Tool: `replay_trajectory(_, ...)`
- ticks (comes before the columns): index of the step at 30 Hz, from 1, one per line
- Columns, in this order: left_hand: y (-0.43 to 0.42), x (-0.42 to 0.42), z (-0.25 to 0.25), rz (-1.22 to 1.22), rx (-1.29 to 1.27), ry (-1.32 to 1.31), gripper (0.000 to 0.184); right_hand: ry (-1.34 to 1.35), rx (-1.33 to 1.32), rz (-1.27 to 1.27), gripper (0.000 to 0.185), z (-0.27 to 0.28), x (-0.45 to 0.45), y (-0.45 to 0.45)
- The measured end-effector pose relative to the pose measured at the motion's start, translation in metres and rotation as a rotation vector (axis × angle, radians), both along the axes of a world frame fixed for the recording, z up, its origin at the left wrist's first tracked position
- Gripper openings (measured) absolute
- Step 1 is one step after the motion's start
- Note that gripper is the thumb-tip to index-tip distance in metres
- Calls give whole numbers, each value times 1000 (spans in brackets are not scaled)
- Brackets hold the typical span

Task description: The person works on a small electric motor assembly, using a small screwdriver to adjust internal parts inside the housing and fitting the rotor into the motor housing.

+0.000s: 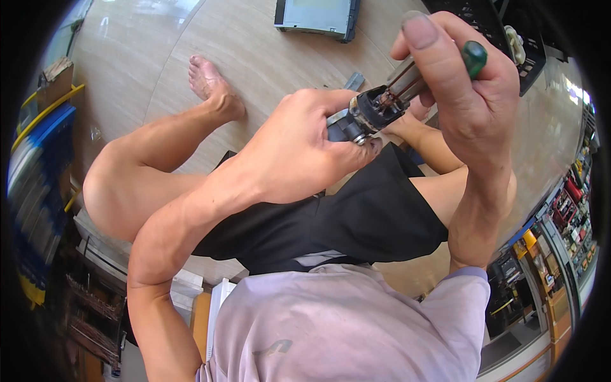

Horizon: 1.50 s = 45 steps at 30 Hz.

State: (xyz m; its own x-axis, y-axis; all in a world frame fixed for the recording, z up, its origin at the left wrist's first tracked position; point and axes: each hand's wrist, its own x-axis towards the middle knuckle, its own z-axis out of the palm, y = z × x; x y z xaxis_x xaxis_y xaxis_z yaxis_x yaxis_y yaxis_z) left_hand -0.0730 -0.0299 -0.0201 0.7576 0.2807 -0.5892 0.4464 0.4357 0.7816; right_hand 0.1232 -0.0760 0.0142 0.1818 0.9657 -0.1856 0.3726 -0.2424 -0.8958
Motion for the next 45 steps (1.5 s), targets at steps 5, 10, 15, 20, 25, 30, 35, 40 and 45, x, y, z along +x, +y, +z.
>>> replay_trajectory(5, 0, 0, 2, -28, 18, 20, 23, -48, -17, 68, 34, 5, 4, -2)
replay_trajectory(10, -4, -1, -1, -13, 47, 12, 26, -60, -14, 96, 32, 4, 6, -6)
replay_trajectory(15, -2, 2, 0, -49, 56, 61, 26, -88, 36, 70, 29, -1, 4, -9)
replay_trajectory(20, 3, 7, 5, -95, 122, 107, 25, -188, 108, 50, 24, -2, 6, -11)
replay_trajectory(25, -3, 8, -9, 57, 282, -15, 35, -293, 350, 42, 17, -13, 7, -19)
replay_trajectory(30, 5, 10, 2, -65, 358, 72, 43, -462, 446, 104, 18, -13, 6, -25)
replay_trajectory(35, 3, 8, -1, -33, 395, 23, 42, -465, 440, 97, 18, -13, 6, -30)
replay_trajectory(40, 0, 7, 0, -32, 494, -4, 39, -434, 469, 93, 14, -19, 14, -34)
replay_trajectory(45, 2, 7, -3, -47, 478, -51, 36, -412, 526, 99, 19, -25, 12, -35)
